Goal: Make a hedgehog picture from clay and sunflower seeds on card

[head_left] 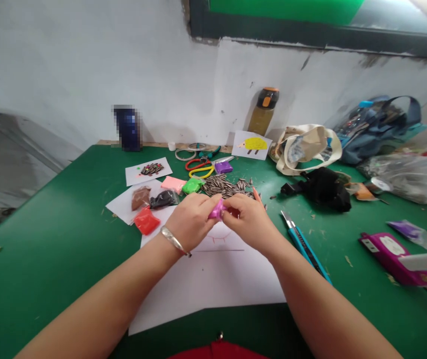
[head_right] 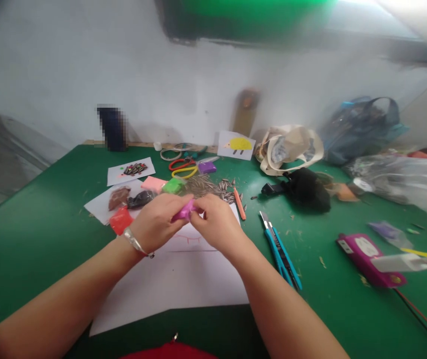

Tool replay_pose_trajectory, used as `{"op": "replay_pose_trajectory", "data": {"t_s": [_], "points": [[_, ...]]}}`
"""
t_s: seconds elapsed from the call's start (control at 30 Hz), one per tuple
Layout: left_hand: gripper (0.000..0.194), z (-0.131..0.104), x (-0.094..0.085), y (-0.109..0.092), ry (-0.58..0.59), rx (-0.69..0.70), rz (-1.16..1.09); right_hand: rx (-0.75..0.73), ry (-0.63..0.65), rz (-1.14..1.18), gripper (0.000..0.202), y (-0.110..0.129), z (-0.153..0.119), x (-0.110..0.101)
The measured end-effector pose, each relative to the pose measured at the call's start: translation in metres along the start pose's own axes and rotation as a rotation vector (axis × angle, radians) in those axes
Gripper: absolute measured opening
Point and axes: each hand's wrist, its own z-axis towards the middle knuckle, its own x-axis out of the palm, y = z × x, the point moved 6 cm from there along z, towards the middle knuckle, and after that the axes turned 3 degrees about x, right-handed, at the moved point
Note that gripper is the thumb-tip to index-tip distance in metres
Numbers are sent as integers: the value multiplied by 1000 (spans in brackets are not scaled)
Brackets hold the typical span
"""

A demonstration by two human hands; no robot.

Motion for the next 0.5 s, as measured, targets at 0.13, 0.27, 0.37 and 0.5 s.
{"op": "replay_pose_trajectory", "data": {"t_s": [0.13, 0.27, 0.37, 0.5], "points": [[35, 11, -3, 7, 29, -3, 10, -16, 39, 41, 12, 2, 7, -5], [35, 5, -8, 13, -30, -41, 5, -53, 24, 7, 19, 11, 13, -3], [36, -5, -2, 13, 44, -66, 2, -28, 55, 7, 20, 9, 11, 5], [37, -12, 8, 13, 130, -118, -17, 117, 176, 165, 17, -7, 3, 19]]}}
